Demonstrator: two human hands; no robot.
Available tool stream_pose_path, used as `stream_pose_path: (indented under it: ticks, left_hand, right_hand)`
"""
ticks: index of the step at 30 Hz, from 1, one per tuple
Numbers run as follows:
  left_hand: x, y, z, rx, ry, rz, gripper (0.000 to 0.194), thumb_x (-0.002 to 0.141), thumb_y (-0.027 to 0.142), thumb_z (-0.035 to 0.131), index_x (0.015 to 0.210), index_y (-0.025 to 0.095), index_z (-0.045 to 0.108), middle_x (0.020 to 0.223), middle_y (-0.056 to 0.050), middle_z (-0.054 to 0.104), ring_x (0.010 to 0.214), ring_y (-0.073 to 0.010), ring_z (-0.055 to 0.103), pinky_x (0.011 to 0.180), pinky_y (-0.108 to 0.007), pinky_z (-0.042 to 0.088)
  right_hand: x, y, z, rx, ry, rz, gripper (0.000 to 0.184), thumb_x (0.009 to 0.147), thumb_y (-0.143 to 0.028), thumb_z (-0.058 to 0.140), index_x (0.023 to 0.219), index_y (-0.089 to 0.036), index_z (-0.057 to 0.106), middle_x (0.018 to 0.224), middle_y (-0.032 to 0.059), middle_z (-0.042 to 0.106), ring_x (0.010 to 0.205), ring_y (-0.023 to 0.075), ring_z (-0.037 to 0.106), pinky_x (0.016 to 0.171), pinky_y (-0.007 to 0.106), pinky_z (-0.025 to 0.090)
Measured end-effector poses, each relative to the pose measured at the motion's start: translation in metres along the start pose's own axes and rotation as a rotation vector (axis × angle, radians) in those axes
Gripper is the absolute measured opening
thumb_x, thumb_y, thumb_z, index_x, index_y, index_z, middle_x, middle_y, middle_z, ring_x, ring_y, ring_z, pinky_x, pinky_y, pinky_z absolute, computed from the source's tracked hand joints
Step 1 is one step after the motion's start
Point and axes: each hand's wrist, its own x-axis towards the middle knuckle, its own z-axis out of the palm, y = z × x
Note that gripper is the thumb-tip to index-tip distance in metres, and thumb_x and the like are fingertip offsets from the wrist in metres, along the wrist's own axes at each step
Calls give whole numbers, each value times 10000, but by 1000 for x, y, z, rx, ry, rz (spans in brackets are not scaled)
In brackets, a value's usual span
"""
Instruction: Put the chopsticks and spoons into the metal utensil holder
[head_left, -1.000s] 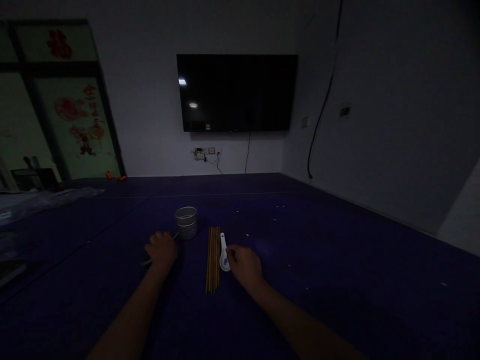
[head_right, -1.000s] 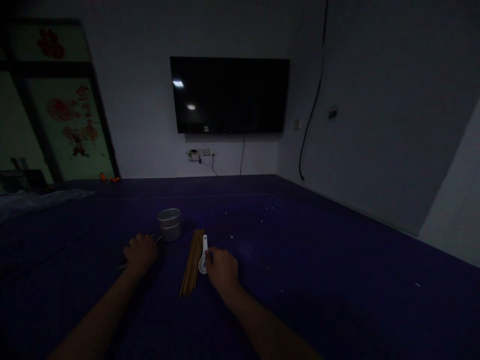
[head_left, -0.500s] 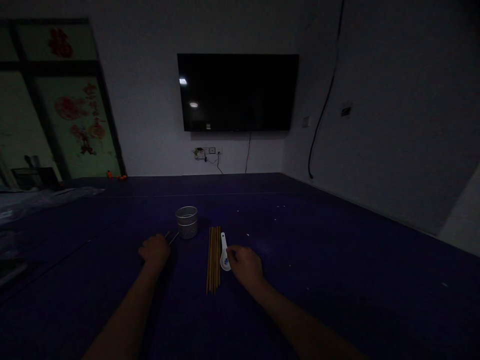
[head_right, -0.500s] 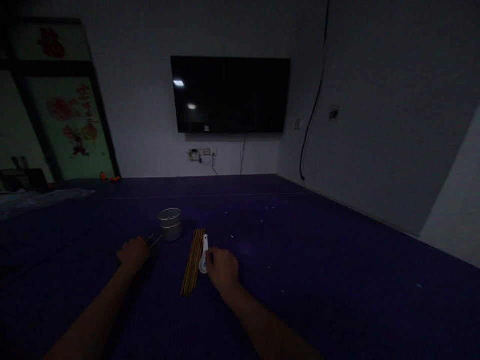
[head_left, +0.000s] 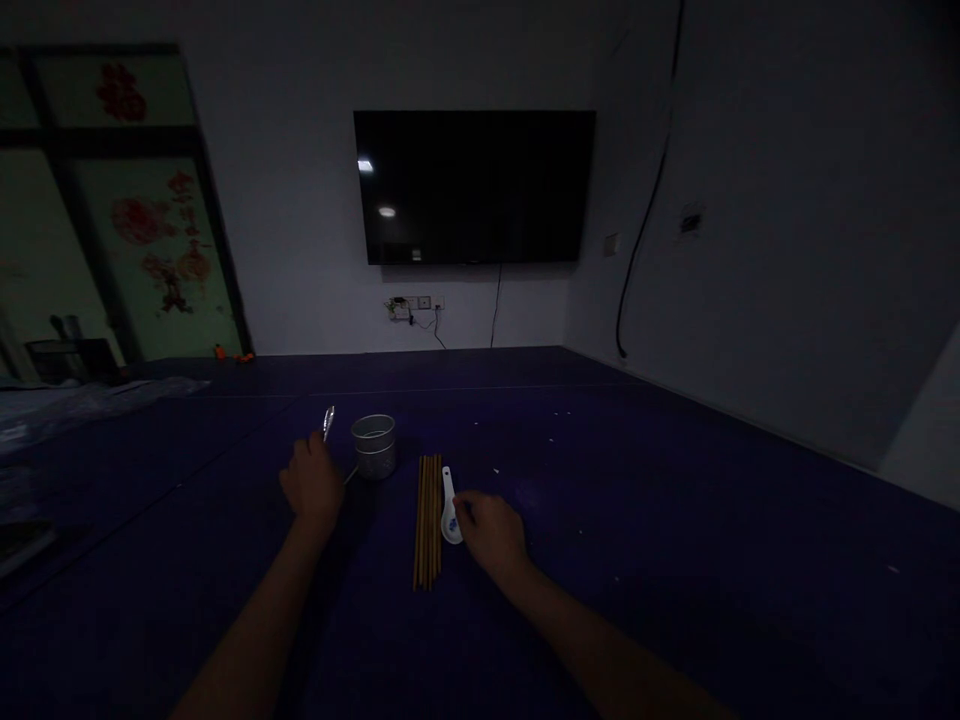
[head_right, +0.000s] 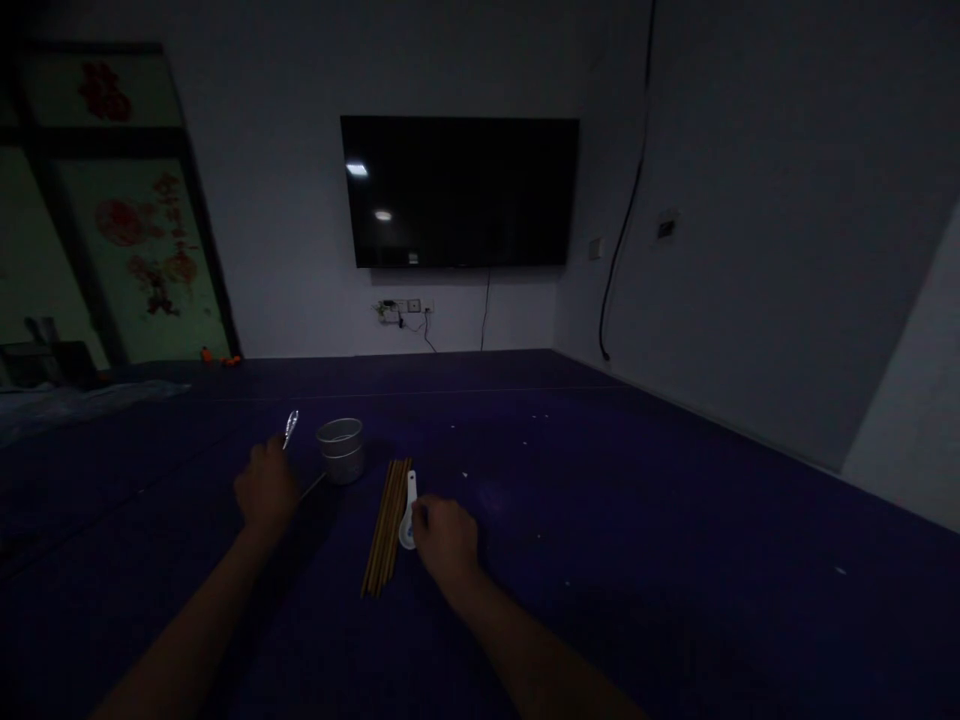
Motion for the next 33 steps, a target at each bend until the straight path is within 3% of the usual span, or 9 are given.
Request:
stream_pose_path:
  ticks: [4,9,12,16,22,27,33]
  left_hand:
    - [-14,23,-4,-288,138,137,414,907,190,266,1284,162,434,1094,-128,559,1009,-240,547,827,-352,411]
    - [-52,54,4,-730,97,456,341,927,269,268,1109,155,532,1000,-98,587,960,-209,553,840,-342,427]
    - [-72,66,5,-935,-26,474,310,922,352,299,1000,179,544,919,-65,592,871,-187,569,782,-321,456]
    - [-88,74,0,-1095,-106,369,299,907,414,319,928,190,516,822,-30,583,765,-166,567,697,-292,463]
    - [-98,77,0,-1160,-162,305,281,895,439,343,878,199,487,784,-13,563,719,-153,555,659,-276,459]
    - [-98,78,2,-1153,-183,337,304,900,442,334,965,194,496,876,-45,608,823,-176,592,739,-302,470]
    - [-79,60,11,-879,-18,516,356,910,404,295,1005,186,560,973,-86,637,912,-202,588,819,-339,452]
  right_hand:
    - [1,0,0,14,0,1,330,924,-330,376,1085,-275,658,941,32,716,854,161,652,674,227,401]
    - [1,-1,1,101,21,-72,323,920,-344,393,1121,-269,635,919,25,719,819,153,650,655,224,379]
    - [-1,-3,0,138,31,-155,307,917,-333,394,1059,-252,654,846,17,716,752,140,638,624,216,354]
    - [-4,-6,-1,120,24,-231,274,905,-282,398,929,-215,663,788,15,700,670,120,613,583,211,326]
    - [-5,-7,-2,51,0,-285,219,873,-240,429,871,-198,644,836,33,704,713,136,626,584,223,323]
    - [-4,-5,0,24,4,-295,212,868,-198,422,859,-191,634,856,36,696,732,136,623,603,224,339]
    - [6,8,-10,96,127,-225,318,935,-274,339,855,-191,636,817,33,681,757,134,610,653,218,357]
